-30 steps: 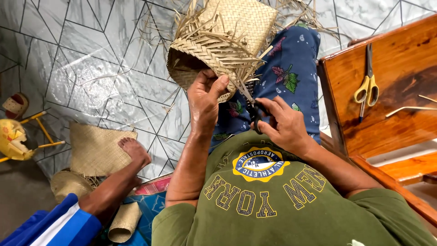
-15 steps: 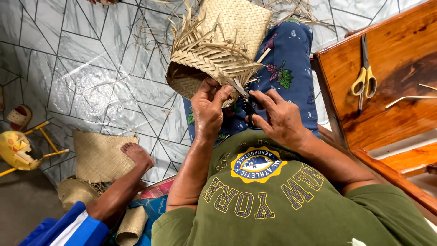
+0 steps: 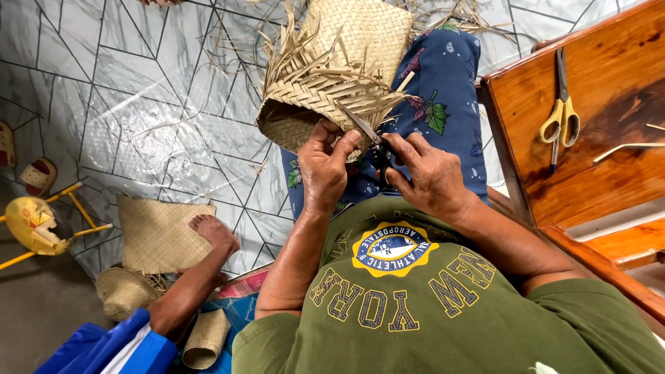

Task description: Trimming the excess straw fringe from a woven hat using scissors and snips

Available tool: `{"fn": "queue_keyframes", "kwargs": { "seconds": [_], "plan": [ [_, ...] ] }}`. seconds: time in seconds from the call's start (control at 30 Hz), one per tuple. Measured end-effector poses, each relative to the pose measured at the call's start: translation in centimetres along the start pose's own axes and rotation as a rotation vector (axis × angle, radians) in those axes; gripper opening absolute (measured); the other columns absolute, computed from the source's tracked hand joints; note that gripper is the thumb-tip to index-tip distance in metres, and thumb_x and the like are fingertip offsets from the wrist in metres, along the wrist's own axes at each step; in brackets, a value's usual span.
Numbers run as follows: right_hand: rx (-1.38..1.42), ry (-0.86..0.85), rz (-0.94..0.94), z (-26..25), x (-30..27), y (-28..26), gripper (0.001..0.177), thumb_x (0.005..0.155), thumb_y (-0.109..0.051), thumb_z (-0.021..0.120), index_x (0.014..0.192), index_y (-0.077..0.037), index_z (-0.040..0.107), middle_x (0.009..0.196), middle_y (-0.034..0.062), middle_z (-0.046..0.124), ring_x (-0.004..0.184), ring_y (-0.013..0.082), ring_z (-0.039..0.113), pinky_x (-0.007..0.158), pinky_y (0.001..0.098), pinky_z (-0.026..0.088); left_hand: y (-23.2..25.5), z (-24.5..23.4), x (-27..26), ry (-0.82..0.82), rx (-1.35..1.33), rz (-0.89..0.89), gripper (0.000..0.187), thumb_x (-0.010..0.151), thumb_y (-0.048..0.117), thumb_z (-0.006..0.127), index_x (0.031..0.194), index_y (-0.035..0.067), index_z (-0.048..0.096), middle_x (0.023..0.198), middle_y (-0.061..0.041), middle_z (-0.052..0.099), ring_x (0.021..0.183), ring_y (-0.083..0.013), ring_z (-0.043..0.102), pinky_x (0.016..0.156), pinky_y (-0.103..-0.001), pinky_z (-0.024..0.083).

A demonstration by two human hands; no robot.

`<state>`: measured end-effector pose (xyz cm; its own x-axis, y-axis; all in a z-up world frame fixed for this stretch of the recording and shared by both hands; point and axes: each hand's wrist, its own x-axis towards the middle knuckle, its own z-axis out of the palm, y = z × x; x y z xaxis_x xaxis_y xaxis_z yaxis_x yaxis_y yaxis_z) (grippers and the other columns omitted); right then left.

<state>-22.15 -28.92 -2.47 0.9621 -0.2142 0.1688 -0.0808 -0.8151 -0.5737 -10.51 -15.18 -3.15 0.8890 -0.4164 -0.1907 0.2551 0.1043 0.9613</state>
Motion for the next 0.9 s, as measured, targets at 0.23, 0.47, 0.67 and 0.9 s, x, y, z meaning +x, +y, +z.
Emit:
{"fn": "queue_keyframes", "kwargs": {
  "seconds": [0.23,0.47,0.67,0.9],
  "plan": [
    [-0.040,0.033,-0.019,0.3,0.2,0.1,0.043,0.085,-0.026,0.061,0.126,-0.016,0.052,0.075,-0.0007,0.049,0.055,0.0261,0.061,0.049,0.0372,0.050,-0.9,-0.5,0.1,-0.003,0.020,-0.018,0.009,0.085,0.006,0.068,0.091,0.006,0.061,0.080,-0.003,0.063,0.077,-0.0072,0.054,0.070,-0.028,0.050],
    [0.001,0.044,-0.040,0.1,0.7,-0.3,0.044,0.084,-0.022,0.063,0.126,-0.016,0.052,0.075,0.0001,0.049,0.055,0.0259,0.060,0.050,0.0380,0.050,2.1,-1.2,0.5,-0.066,0.098,-0.117,0.025,0.090,0.025,0.062,0.097,0.001,0.062,0.087,-0.017,0.061,0.080,-0.0236,0.059,0.081,-0.045,0.050],
    [-0.023,0.008,-0.055,-0.5,1.0,-0.6,0.045,0.088,-0.034,0.057,0.128,-0.014,0.052,0.078,0.0006,0.049,0.058,0.0237,0.059,0.048,0.0362,0.050,-0.2,-3.4,0.9,-0.116,0.391,0.037,0.019,0.090,0.019,0.063,0.079,0.004,0.063,0.061,-0.005,0.051,0.063,-0.0127,0.046,0.061,-0.031,0.043],
    [-0.016,0.012,-0.058,-0.4,0.8,-0.3,0.043,0.090,-0.034,0.055,0.126,-0.012,0.053,0.078,0.0010,0.049,0.059,0.0228,0.058,0.049,0.0349,0.049,-0.6,-3.0,0.7,-0.087,0.449,0.169,0.019,0.092,0.018,0.061,0.082,0.003,0.066,0.064,-0.014,0.059,0.067,-0.0168,0.058,0.064,-0.037,0.049]
  ]
}}
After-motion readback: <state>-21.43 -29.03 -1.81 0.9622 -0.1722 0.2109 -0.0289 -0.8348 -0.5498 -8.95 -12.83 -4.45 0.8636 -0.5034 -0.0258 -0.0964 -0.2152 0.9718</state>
